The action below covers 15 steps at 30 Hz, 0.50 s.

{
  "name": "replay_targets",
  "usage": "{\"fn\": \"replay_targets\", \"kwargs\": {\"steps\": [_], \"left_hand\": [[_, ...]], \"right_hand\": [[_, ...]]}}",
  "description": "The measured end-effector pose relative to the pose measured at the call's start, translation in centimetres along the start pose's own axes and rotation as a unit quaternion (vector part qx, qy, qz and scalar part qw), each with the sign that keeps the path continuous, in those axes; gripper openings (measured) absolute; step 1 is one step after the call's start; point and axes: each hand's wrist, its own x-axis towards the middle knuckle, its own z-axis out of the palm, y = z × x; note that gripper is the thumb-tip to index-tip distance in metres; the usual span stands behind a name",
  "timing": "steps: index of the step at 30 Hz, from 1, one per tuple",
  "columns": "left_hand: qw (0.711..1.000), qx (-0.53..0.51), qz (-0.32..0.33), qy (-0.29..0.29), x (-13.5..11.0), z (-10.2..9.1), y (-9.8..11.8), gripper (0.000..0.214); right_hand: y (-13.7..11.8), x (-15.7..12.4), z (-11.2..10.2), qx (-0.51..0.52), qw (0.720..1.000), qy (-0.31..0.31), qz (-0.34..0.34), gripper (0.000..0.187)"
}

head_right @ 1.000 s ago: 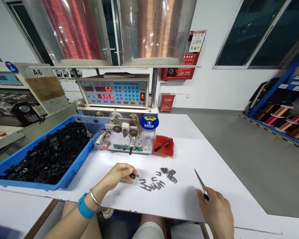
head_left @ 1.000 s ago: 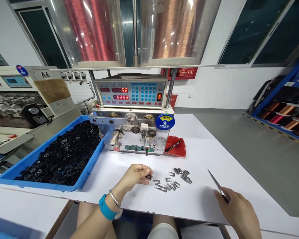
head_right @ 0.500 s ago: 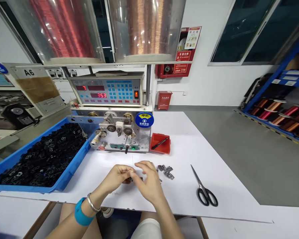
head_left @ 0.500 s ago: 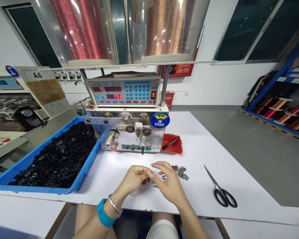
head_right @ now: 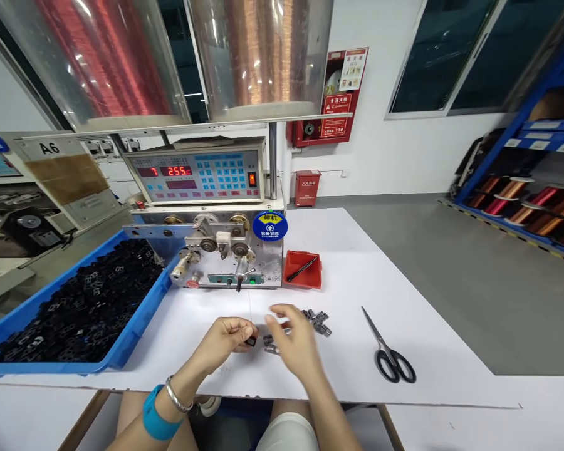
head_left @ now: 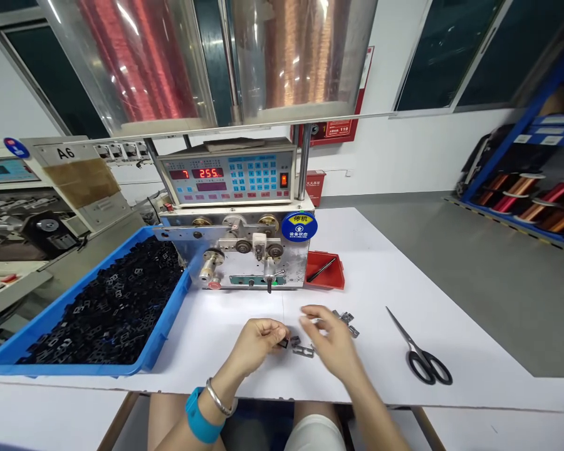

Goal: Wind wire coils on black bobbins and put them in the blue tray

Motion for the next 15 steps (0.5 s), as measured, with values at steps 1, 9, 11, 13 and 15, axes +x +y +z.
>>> {"fn": "replay_targets", "kwargs": {"steps": [1, 9, 11, 13, 15], "left_hand": [[1.000, -0.003, -0.004, 0.000, -0.1, -0.1, -0.1, 0.048], [1.000, 0.001, 0.000, -0.015, -0.5, -1.1, -0.2, 0.048], [1.000, 0.009, 0.001, -0.010, -0.6, -1.1, 0.0, 0.048], [1.000, 0.020, 0.002, -0.001, -0.8, -1.2, 0.2, 0.046], [0.999, 0.037, 0.004, 0.005, -1.0, -1.4, 0.4, 0.043]], "right_hand": [[1.2, -0.3, -1.9, -0.049, 0.998, 0.027, 0.019, 0.036], [12.3, -3.5, -14.3, -0.482, 0.867, 0.091, 0.088, 0.037], [13.0, -4.0, -14.8, -0.487, 0.864, 0.083, 0.098, 0.038], [13.3, -4.3, -15.1, -0.502, 0.849, 0.095, 0.136, 0.038], [13.7, -4.5, -15.7, -0.507, 0.838, 0.099, 0.175, 0.035]]}}
